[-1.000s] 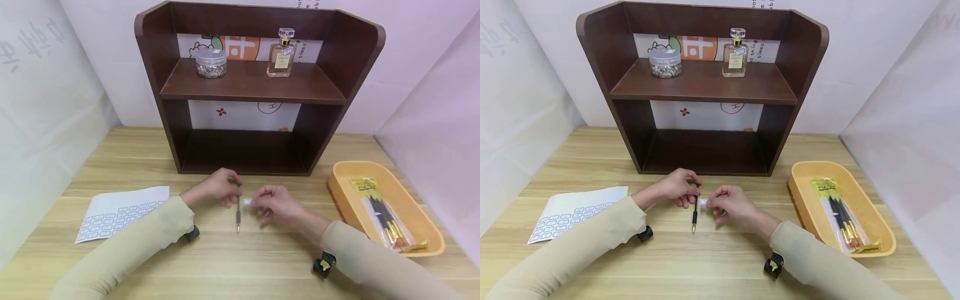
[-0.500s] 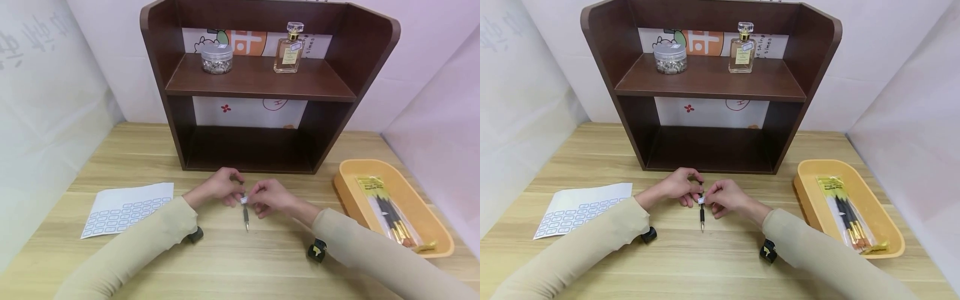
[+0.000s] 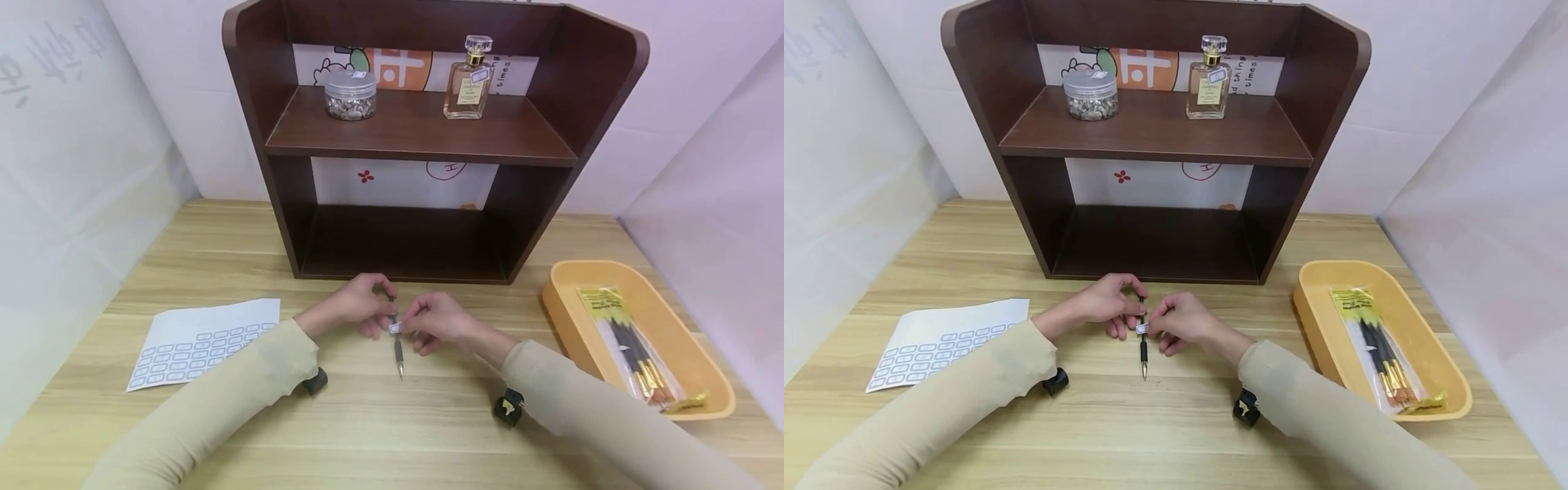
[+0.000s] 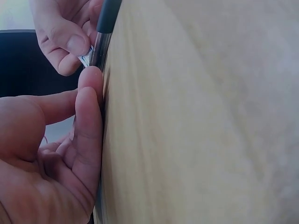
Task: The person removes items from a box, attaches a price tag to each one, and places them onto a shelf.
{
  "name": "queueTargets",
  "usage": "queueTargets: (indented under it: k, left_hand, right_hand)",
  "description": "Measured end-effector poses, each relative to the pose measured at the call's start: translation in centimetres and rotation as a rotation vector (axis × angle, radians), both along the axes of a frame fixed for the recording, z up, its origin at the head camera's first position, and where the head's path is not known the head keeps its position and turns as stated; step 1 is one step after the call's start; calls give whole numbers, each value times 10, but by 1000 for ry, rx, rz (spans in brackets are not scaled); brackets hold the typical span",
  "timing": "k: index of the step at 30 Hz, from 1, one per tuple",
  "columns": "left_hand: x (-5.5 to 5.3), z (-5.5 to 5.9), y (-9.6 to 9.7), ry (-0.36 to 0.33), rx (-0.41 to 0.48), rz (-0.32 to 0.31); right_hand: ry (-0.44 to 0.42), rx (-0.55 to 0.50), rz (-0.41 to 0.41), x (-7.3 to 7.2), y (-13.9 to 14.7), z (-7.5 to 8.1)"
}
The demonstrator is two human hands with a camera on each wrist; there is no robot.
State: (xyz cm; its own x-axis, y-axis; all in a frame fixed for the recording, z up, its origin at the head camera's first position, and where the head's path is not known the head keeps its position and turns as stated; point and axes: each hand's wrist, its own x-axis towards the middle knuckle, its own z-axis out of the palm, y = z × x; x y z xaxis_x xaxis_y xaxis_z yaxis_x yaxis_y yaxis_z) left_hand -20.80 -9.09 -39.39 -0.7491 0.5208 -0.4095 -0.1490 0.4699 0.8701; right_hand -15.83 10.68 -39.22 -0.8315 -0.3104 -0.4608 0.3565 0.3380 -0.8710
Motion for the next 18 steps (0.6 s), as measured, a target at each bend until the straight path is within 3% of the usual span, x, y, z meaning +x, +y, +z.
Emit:
queueTargets:
  k: [18]
  left_hand:
    - [0,-1,-2,-5,20,-20]
  right_hand:
    - [35,83,66,-5,-4,0]
